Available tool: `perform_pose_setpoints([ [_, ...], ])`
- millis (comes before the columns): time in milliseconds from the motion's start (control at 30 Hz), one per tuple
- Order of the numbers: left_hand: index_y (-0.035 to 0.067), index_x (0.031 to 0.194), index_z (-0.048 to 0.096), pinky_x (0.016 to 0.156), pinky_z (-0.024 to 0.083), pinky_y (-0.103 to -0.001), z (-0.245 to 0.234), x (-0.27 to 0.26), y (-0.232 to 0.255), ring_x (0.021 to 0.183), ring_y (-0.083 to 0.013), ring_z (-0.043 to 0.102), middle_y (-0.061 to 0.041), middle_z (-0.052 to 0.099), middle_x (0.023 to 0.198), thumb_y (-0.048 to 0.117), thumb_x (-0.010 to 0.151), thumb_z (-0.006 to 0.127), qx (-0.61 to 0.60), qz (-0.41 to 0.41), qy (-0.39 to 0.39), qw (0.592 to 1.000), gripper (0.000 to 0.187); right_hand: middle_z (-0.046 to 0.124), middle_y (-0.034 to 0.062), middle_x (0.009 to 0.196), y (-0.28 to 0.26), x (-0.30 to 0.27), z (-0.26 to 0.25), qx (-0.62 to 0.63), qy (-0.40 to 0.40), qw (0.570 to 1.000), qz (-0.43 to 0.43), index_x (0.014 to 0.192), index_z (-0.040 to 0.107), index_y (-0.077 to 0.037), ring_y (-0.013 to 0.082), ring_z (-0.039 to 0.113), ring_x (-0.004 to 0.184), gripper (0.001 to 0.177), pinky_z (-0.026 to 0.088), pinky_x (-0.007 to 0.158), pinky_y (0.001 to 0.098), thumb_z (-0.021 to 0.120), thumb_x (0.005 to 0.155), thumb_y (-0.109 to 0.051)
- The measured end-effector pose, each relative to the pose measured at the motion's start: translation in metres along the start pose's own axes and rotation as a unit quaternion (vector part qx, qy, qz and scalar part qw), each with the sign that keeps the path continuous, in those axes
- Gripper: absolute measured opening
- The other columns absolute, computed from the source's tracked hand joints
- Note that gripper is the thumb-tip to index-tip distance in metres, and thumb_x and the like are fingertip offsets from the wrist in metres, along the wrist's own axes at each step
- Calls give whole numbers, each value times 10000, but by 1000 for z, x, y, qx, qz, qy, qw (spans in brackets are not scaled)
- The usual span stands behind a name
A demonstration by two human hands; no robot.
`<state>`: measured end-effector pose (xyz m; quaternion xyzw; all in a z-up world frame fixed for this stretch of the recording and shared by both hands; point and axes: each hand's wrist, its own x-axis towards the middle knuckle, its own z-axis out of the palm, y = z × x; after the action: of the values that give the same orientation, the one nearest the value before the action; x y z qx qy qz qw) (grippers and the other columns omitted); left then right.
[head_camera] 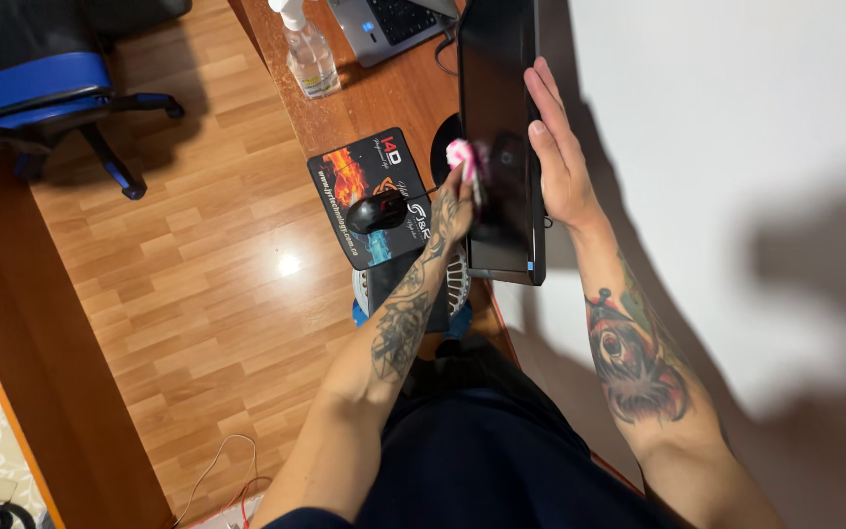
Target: The person cleans a computer monitor by wiping its screen, back, and stand with a pink and white striped cloth and a spray bottle.
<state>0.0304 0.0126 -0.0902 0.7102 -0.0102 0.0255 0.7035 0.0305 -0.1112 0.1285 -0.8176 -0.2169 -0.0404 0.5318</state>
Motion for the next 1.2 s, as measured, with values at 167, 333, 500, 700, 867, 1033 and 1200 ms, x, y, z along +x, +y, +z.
perform_pose_setpoints([
  [167,82,1481,548,1056,523,-340,-1,5,120,1249,-262,667,-169,673,1373,243,1068,499,-69,34,1,997,446,162,101,1783,5,-1,0,11,2,1000,-7,1663,304,-45,245,126,1684,529,110,1409,403,342,1186,-271],
  [333,82,1507,503,1147,469,-364,-10,0,89,1357,-305,613,-185,617,1451,235,1105,473,7,84,3,996,431,165,97,1788,6,-5,1,-3,6,1000,6,1674,296,-52,240,116,1688,543,100,1414,400,329,1188,-292],
  [500,63,1518,439,1135,443,-380,-5,-10,32,1346,-356,572,-215,579,1439,234,1098,426,93,20,-8,995,453,158,100,1785,8,-2,3,0,4,1000,-3,1672,289,-47,239,107,1685,549,85,1409,402,388,1182,-273],
  [700,95,1546,431,1160,473,-415,-12,-52,130,1392,-375,576,-246,554,1498,258,1119,464,12,105,-25,994,458,186,91,1791,8,0,1,14,10,1000,-7,1675,312,-49,211,125,1645,532,99,1377,368,382,1171,-206],
  [867,97,1549,387,1049,509,-441,-19,-80,79,1239,-402,631,-257,595,1387,222,1123,443,77,20,-42,996,447,173,102,1789,6,-4,1,3,9,1000,6,1673,302,-32,221,117,1643,527,90,1377,372,382,1175,-186],
  [1033,83,1478,430,881,587,-430,-26,-76,72,1006,-383,726,-222,687,1167,167,1037,509,116,-23,-42,992,456,166,104,1790,9,-1,2,5,9,1000,-6,1675,304,-39,218,117,1643,533,86,1380,370,389,1172,-198],
  [1200,93,1465,476,930,576,-432,-33,-106,162,1102,-385,709,-244,666,1260,165,1069,576,47,109,-35,992,415,202,95,1761,9,-3,2,3,17,1000,-7,1682,317,-50,208,134,1647,533,89,1384,358,387,1181,-218],
])
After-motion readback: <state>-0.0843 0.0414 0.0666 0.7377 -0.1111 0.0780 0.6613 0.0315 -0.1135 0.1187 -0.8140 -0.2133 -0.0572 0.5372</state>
